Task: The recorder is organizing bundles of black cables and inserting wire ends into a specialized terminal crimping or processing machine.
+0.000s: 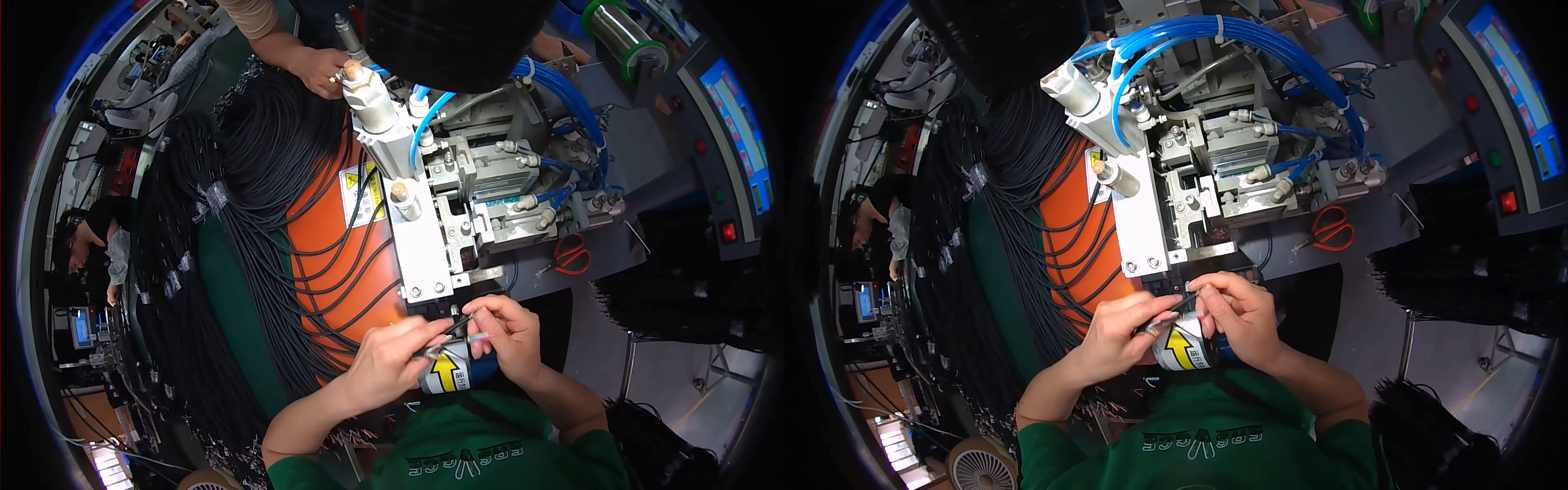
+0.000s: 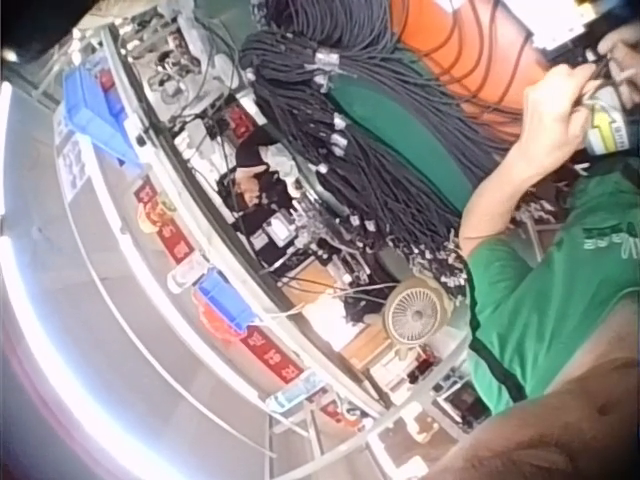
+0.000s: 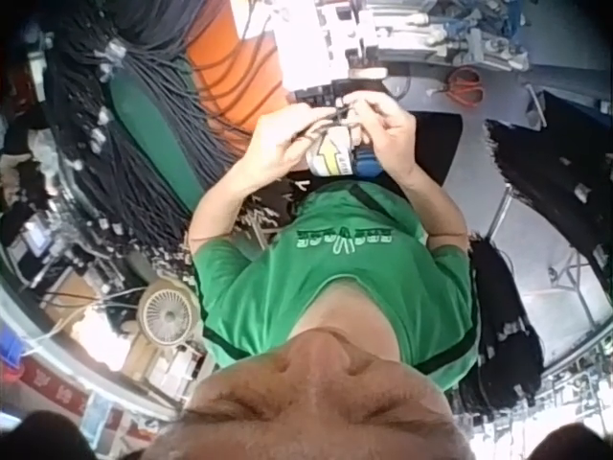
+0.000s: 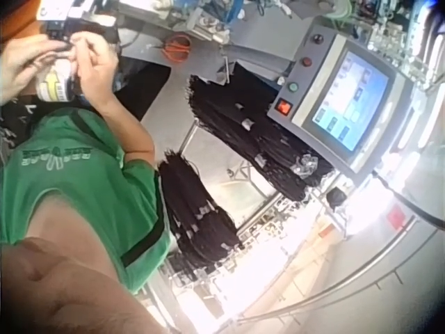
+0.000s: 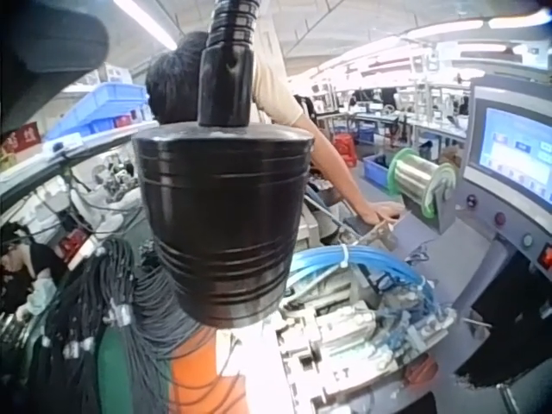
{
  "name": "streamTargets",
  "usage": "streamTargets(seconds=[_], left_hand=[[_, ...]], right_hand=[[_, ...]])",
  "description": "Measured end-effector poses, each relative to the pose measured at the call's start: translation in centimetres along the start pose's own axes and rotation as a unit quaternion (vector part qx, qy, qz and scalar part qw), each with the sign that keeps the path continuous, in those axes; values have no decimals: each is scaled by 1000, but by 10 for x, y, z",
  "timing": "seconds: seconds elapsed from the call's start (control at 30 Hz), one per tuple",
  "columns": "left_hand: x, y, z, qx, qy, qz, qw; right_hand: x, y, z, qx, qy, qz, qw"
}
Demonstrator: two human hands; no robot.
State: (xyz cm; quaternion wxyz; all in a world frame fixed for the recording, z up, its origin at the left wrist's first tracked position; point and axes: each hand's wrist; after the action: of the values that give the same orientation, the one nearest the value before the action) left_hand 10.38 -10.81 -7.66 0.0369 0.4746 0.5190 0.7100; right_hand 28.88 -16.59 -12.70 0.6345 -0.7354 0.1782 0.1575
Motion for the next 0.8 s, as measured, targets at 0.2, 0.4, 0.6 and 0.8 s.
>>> streamTargets(seconds=[0.2,0.4,0.6,0.8], left_hand=[[-5,3,-1,-186,92,184,961],[-6,3,2,-91,59,90,990],[-13,-1,3,-112,111,99,983],[-8,2,6,-80,65,57,993]], right_hand=[[9,-6,13,-158,-92,163,970],[-13,-11,-1,-7,-57,-37,998],[-13,-4,2,277,-24,-349,895],[6,-10,13,-52,-106,69,991]])
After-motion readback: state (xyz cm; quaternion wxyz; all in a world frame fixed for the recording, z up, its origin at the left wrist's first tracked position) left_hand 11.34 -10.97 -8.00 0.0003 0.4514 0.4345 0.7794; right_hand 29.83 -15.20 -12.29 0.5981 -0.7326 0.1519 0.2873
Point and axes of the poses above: each hand's wrist, its own z-axis towards the middle knuckle, its own x-axis out of the back of the hand, y = z × x, and after that the axes turned 1 degree about z, right-handed
